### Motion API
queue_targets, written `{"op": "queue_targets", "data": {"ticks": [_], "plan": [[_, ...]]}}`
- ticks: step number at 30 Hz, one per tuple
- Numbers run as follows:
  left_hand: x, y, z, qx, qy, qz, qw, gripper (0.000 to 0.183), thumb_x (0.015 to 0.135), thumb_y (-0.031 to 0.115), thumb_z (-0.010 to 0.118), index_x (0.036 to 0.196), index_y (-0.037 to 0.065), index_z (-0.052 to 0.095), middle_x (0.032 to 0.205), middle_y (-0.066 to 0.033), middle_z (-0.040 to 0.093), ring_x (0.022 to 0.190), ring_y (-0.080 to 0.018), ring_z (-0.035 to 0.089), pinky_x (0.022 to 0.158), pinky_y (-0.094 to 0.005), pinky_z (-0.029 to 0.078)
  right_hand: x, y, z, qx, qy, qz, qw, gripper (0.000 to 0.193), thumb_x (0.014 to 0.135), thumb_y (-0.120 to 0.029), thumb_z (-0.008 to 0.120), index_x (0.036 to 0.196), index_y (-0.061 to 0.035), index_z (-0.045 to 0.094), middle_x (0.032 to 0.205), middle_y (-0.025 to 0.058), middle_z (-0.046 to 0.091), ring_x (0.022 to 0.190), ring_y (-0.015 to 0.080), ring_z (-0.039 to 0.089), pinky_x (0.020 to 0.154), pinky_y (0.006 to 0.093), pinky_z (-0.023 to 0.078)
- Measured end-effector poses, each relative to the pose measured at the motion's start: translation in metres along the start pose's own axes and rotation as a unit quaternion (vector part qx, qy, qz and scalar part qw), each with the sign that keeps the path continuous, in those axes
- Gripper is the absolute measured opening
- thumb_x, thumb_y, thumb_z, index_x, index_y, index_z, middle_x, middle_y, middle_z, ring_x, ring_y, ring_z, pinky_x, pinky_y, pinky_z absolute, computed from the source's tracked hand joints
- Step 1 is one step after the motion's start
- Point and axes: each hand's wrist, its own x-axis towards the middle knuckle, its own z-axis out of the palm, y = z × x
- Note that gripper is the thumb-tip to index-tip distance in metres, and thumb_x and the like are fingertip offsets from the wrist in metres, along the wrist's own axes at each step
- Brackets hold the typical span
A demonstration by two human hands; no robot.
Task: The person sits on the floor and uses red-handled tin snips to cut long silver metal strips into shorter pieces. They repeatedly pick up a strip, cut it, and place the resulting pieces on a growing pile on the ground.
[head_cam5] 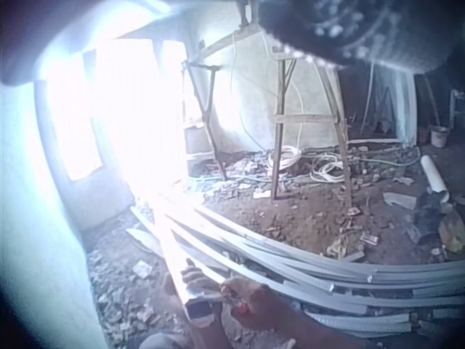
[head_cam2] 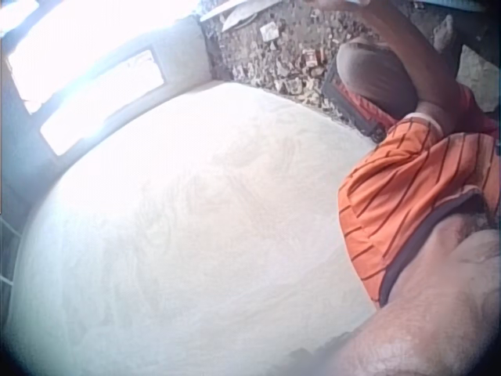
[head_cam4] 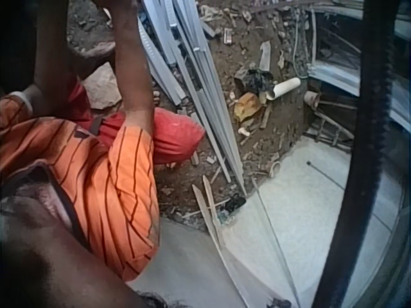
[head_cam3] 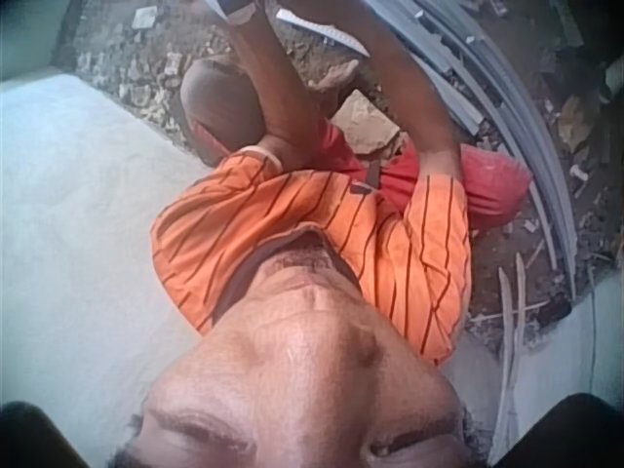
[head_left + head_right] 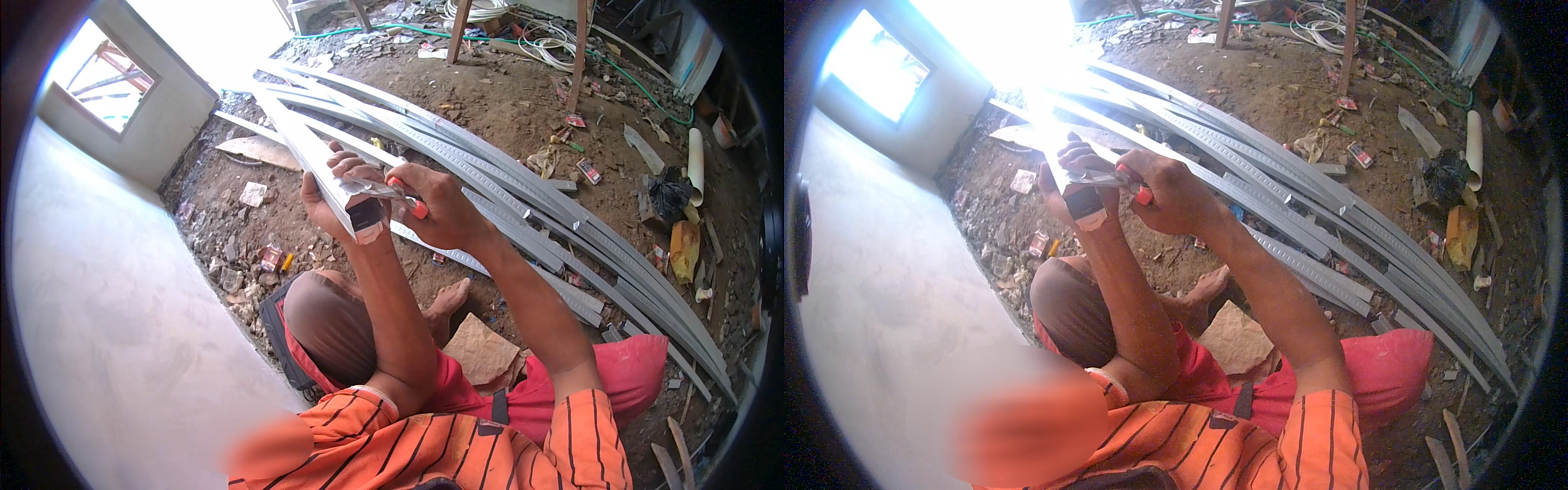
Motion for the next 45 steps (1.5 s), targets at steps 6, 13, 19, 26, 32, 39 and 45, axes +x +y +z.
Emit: {"op": "queue_targets", "data": {"ticks": [6, 13, 19, 26, 32, 39, 45], "plan": [[0.001, 0.002, -0.002, 0.0, -0.001, -0.007, 1.0, 0.052, 0.08, 0.026, 0.054, 0.119, -0.006, 0.04, 0.089, -0.0087, 0.05, 0.079, -0.0177, 0.052, 0.069, -0.0321, 0.046, 0.0, 0.002, -0.001, 0.007, -0.008, 0.007, 1.0, 0.032, 0.068, -0.003, 0.058, 0.099, -0.0011, 0.05, 0.084, 0.0185, 0.057, 0.077, 0.0359, 0.059, 0.067, 0.0399, 0.047], [0.001, 0.002, -0.002, 0.02, 0.008, 0.004, 1.0, 0.053, 0.08, 0.028, 0.053, 0.118, -0.005, 0.04, 0.088, -0.0078, 0.049, 0.078, -0.0173, 0.052, 0.067, -0.0318, 0.045, 0.002, 0.002, -0.004, 0.004, -0.007, -0.01, 1.0, 0.028, 0.07, -0.005, 0.057, 0.097, -0.0005, 0.051, 0.081, 0.0196, 0.057, 0.075, 0.0375, 0.059, 0.066, 0.0414, 0.047], [0.001, 0.001, -0.004, 0.019, 0.011, 0.001, 1.0, 0.053, 0.08, 0.029, 0.052, 0.118, -0.005, 0.04, 0.088, -0.0079, 0.049, 0.077, -0.017, 0.053, 0.067, -0.032, 0.045, 0.003, 0.005, -0.008, -0.014, 0.004, -0.034, 0.999, 0.024, 0.076, -0.013, 0.056, 0.096, 0.0002, 0.051, 0.085, 0.0215, 0.058, 0.08, 0.039, 0.06, 0.069, 0.0411, 0.048], [-0.002, 0.003, -0.003, 0.015, 0.009, -0.011, 1.0, 0.052, 0.08, 0.029, 0.053, 0.117, -0.005, 0.041, 0.088, -0.0079, 0.051, 0.078, -0.0175, 0.054, 0.068, -0.0337, 0.047, 0.005, 0.006, -0.015, -0.038, -0.028, -0.014, 0.999, 0.025, 0.082, -0.024, 0.056, 0.094, -0.0017, 0.052, 0.075, 0.0201, 0.059, 0.073, 0.0395, 0.061, 0.065, 0.0434, 0.049], [0.004, -0.006, -0.001, 0.065, 0.05, 0.005, 0.997, 0.045, 0.082, 0.031, 0.051, 0.11, -0.004, 0.046, 0.088, -0.0108, 0.053, 0.077, -0.0211, 0.055, 0.064, -0.0357, 0.049, 0.0, 0.011, -0.025, -0.058, 0.017, 0.03, 0.998, 0.019, 0.068, -0.004, 0.054, 0.087, -0.0031, 0.053, 0.063, 0.0139, 0.05, 0.054, 0.0282, 0.052, 0.053, 0.0356, 0.044], [0.017, -0.028, -0.072, 0.515, 0.214, -0.016, 0.83, 0.034, 0.085, 0.029, 0.051, 0.102, 0.0, 0.052, 0.092, -0.0135, 0.057, 0.079, -0.0252, 0.059, 0.068, -0.0395, 0.051, 0.007, 0.011, -0.171, -0.219, 0.013, 0.122, 0.968, 0.038, 0.072, -0.009, 0.055, 0.11, -0.0047, 0.053, 0.085, 0.0139, 0.059, 0.076, 0.0232, 0.059, 0.07, 0.0347, 0.048], [0.019, -0.049, -0.229, 0.566, 0.395, -0.154, 0.707, 0.045, 0.084, 0.026, 0.056, 0.119, -0.002, 0.046, 0.119, -0.0186, 0.049, 0.104, -0.0329, 0.055, 0.08, -0.046, 0.05, -0.058, -0.051, -0.235, -0.259, -0.026, 0.282, 0.923, 0.041, 0.073, -0.008, 0.055, 0.114, -0.0012, 0.051, 0.092, 0.0099, 0.06, 0.078, 0.0193, 0.056, 0.078, 0.0317, 0.046]]}}
